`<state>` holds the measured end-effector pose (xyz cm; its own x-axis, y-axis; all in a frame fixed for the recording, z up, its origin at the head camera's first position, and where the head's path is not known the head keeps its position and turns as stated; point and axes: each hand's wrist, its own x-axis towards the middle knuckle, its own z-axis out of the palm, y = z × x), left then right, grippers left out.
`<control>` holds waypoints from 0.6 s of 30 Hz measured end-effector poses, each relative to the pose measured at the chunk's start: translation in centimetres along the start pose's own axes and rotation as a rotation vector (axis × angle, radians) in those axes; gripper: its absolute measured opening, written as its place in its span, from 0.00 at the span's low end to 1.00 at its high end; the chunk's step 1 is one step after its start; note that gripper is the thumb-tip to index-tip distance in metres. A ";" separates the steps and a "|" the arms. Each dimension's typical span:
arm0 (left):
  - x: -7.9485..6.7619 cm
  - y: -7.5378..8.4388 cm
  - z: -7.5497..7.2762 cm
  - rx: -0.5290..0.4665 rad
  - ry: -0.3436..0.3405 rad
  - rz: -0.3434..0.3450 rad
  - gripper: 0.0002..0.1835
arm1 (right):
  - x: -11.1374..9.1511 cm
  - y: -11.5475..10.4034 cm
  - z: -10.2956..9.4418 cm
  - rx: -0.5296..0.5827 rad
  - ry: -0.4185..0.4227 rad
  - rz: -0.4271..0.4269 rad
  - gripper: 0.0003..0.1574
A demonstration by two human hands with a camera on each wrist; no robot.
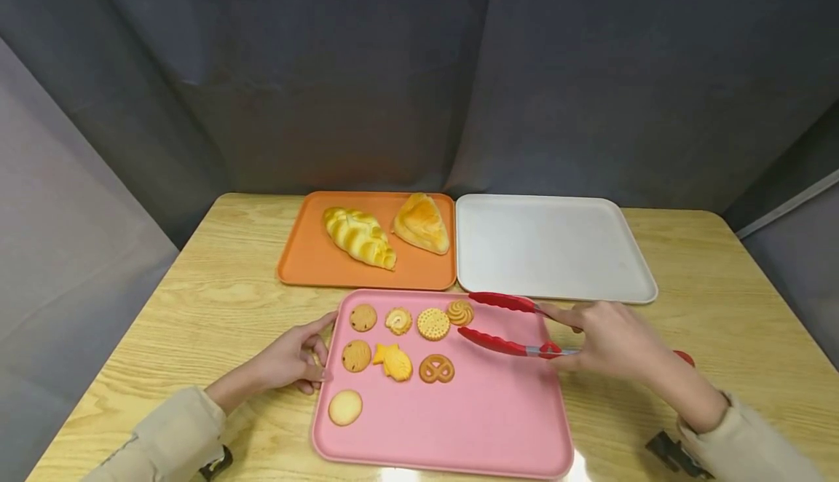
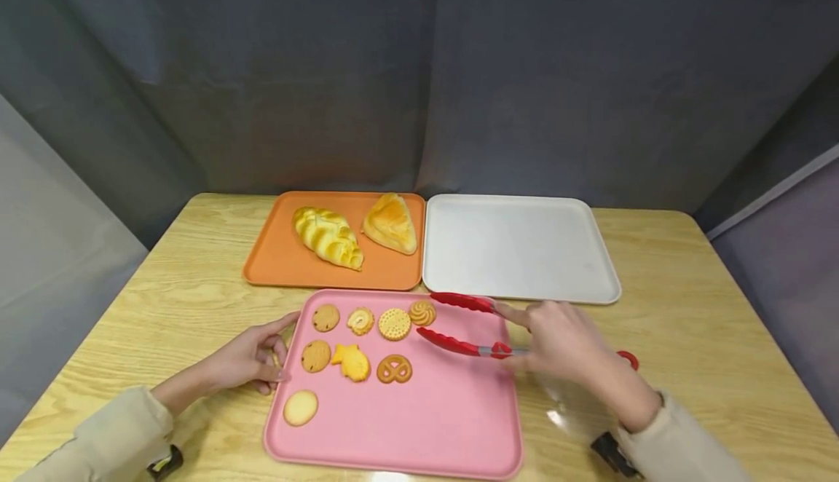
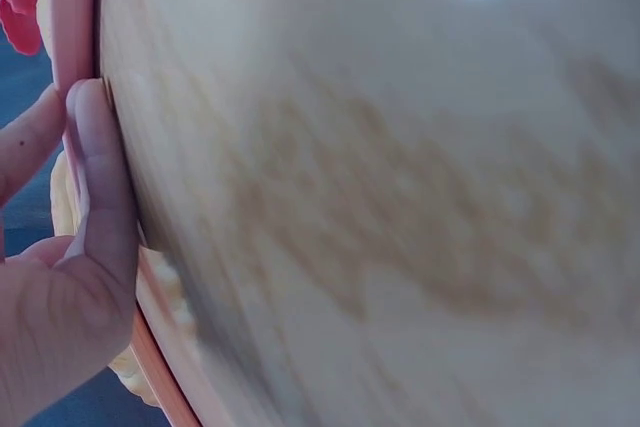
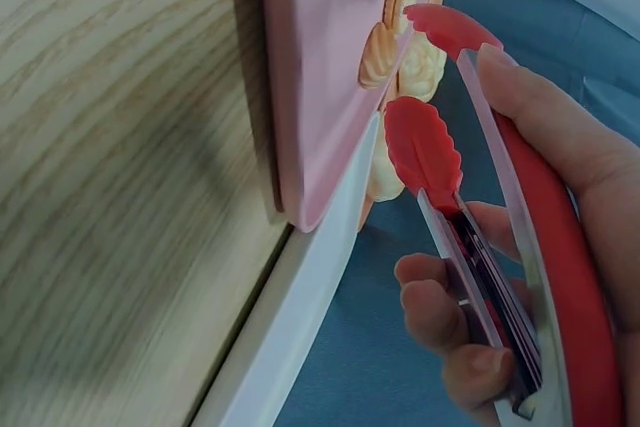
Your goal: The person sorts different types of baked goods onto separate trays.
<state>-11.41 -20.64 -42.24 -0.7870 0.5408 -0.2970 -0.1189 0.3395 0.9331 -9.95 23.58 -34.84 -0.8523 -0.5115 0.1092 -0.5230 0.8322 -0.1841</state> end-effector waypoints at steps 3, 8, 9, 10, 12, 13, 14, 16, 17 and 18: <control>0.0 0.0 0.0 0.000 -0.002 -0.003 0.49 | 0.1 0.1 0.2 0.000 -0.025 0.017 0.45; -0.1 0.1 0.0 0.001 0.000 -0.004 0.49 | 0.3 0.2 0.5 -0.003 -0.061 0.046 0.47; -0.1 0.2 0.0 0.001 0.001 -0.004 0.49 | 0.3 0.2 0.6 -0.005 -0.063 0.049 0.47; -0.1 0.2 0.0 0.001 0.001 -0.003 0.49 | 0.4 0.2 0.7 -0.007 -0.063 0.051 0.47; 0.0 0.1 0.0 0.001 0.002 -0.004 0.49 | 0.5 0.3 0.8 -0.010 -0.066 0.051 0.47; 0.0 0.1 0.0 0.003 0.003 -0.003 0.49 | 0.5 0.3 0.9 -0.012 -0.067 0.048 0.47; 0.0 0.1 0.0 0.003 0.004 -0.003 0.49 | 0.6 0.3 1.0 -0.013 -0.065 0.045 0.47; 0.1 0.1 0.0 0.004 0.006 -0.004 0.49 | 0.7 0.3 1.2 -0.014 -0.068 0.037 0.46; 0.1 0.0 0.0 0.005 0.006 -0.004 0.49 | 0.8 0.4 1.3 -0.014 -0.069 0.033 0.46; 0.1 0.0 0.0 0.006 0.006 -0.004 0.49 | 0.8 0.4 1.4 -0.012 -0.069 0.030 0.46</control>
<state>-11.46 -20.55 -42.23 -0.7903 0.5345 -0.2996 -0.1184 0.3466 0.9305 -10.85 23.17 -36.18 -0.8656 -0.4994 0.0359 -0.4974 0.8498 -0.1745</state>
